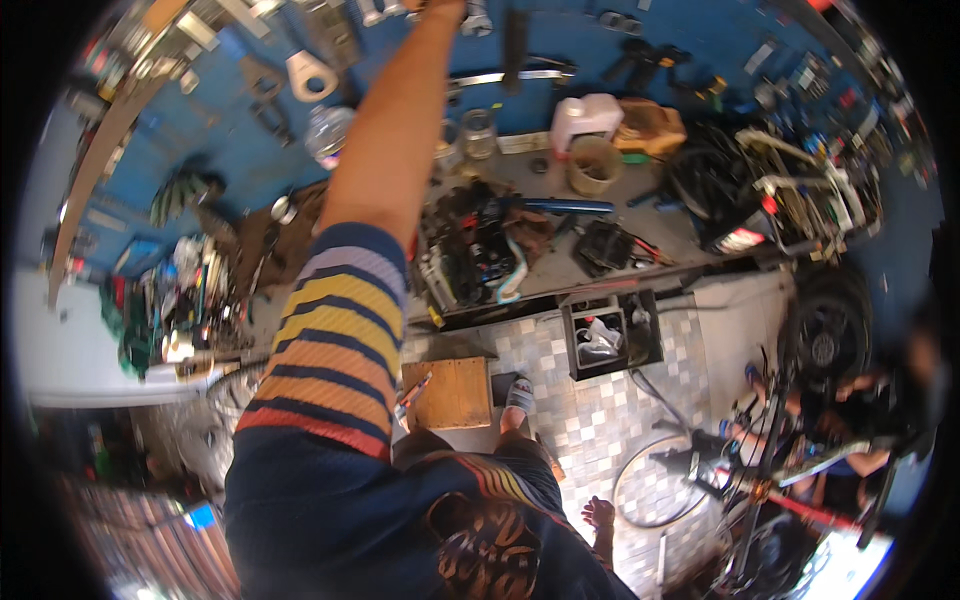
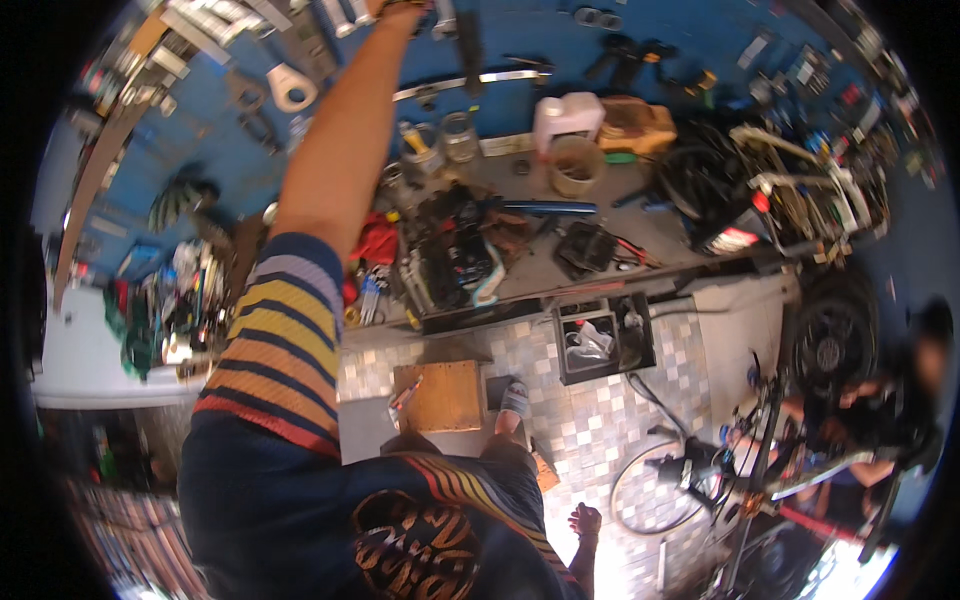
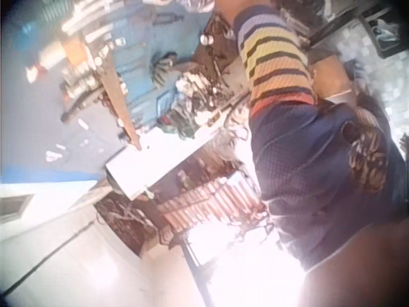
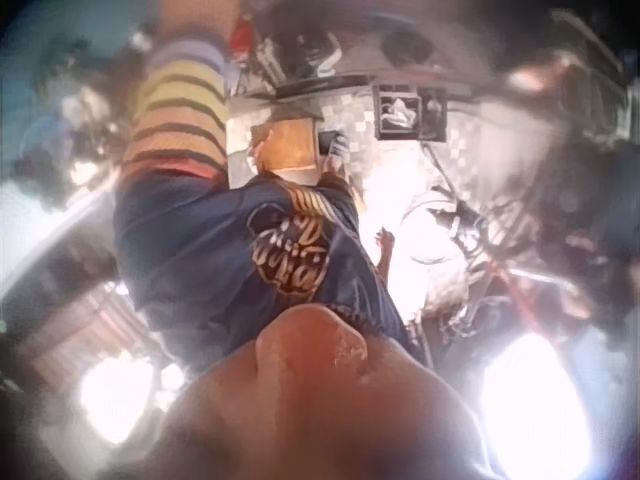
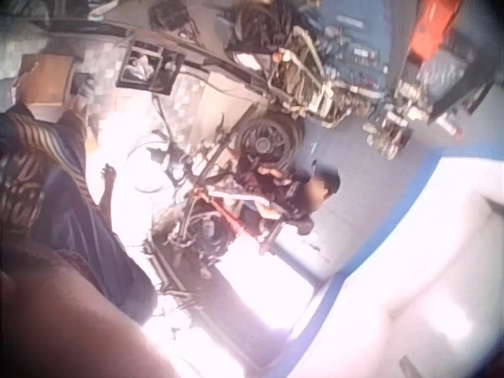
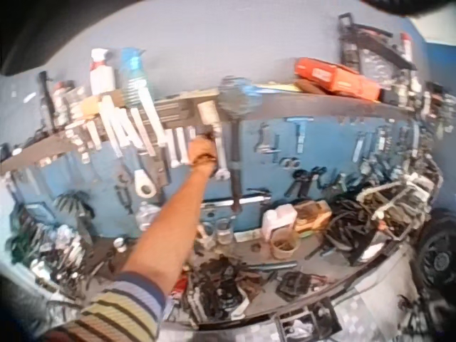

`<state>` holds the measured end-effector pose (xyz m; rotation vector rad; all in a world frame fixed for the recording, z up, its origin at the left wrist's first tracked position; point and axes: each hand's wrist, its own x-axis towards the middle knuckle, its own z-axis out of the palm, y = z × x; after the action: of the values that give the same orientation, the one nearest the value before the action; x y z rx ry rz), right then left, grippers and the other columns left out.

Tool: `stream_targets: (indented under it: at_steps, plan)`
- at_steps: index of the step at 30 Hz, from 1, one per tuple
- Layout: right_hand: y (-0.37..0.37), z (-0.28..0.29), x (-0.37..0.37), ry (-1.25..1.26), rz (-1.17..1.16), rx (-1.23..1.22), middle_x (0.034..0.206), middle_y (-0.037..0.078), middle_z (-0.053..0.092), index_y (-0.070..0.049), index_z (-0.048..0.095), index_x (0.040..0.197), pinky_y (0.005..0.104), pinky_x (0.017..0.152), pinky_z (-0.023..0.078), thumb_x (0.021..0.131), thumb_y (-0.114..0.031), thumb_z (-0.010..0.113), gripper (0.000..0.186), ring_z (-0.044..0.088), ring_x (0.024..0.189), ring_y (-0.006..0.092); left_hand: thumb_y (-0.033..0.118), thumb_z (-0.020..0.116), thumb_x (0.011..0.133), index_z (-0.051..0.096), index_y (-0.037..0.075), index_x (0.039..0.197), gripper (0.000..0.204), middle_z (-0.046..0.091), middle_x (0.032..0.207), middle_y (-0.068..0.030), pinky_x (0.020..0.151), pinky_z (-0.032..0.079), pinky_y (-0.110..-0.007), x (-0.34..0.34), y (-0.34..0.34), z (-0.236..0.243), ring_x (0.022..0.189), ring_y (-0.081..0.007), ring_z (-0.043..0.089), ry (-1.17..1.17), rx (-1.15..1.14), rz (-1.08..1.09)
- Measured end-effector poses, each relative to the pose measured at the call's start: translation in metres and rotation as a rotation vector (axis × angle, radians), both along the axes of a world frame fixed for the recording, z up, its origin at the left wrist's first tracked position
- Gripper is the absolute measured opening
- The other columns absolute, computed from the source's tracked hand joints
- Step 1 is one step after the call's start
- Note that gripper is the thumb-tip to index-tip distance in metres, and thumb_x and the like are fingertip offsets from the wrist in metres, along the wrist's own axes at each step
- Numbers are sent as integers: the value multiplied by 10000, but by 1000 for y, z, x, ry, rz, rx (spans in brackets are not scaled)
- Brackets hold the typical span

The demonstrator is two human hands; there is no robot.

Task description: The person sits on the floor and works on a bicycle crankset, handling small parts and tools. They then stand, move to a workbench, and use a red cloth to wipe a tool before placing it back on the bench.

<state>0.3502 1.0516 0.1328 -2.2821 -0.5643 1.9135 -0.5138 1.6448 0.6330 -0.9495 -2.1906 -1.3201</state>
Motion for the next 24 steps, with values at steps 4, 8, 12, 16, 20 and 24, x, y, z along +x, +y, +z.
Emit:
stream_targets:
  at_steps: [4,8,12,16,20,24]
  plan:
    - [40,2,-13,-58,9,91,806,122,687,-40,617,998,366,464,528,999,-375,643,336,698,621,245,458,604,991,691,39,788,473,720,737,-164,587,552,-397,74,-99,-49,639,-270,714,167,13,98]
    - [89,-2,-15,72,131,92,787,115,670,-58,607,996,375,451,506,1016,-423,618,365,667,587,245,475,676,947,742,90,934,391,723,864,-223,764,545,-545,93,-311,-141,867,-442,699,-229,-49,126]
    - [108,6,-47,-45,269,131,776,115,648,-43,581,1019,356,418,459,1023,-410,639,371,649,566,240,434,680,935,700,97,1049,356,734,945,-181,824,552,-555,57,-504,-252,895,-437,697,-239,-378,408]
    - [114,11,-76,-38,324,48,766,127,635,-42,549,972,334,387,421,1014,-332,646,310,608,524,232,430,710,903,699,83,1067,383,702,1108,-168,897,551,-497,32,-592,-300,1010,-396,682,-345,-614,260]
    - [101,14,-128,-25,304,98,722,110,607,-62,543,953,326,383,396,1005,-337,636,296,574,500,226,434,737,874,700,65,1075,422,691,1117,-189,880,558,-491,32,-579,-291,1008,-381,690,-216,-804,87]
    - [67,15,-194,77,270,190,789,111,651,-65,592,984,354,453,477,999,-384,646,324,646,579,247,489,736,845,717,50,1120,519,703,1094,-185,923,557,-481,9,-565,-295,1016,-374,705,-290,-862,67]
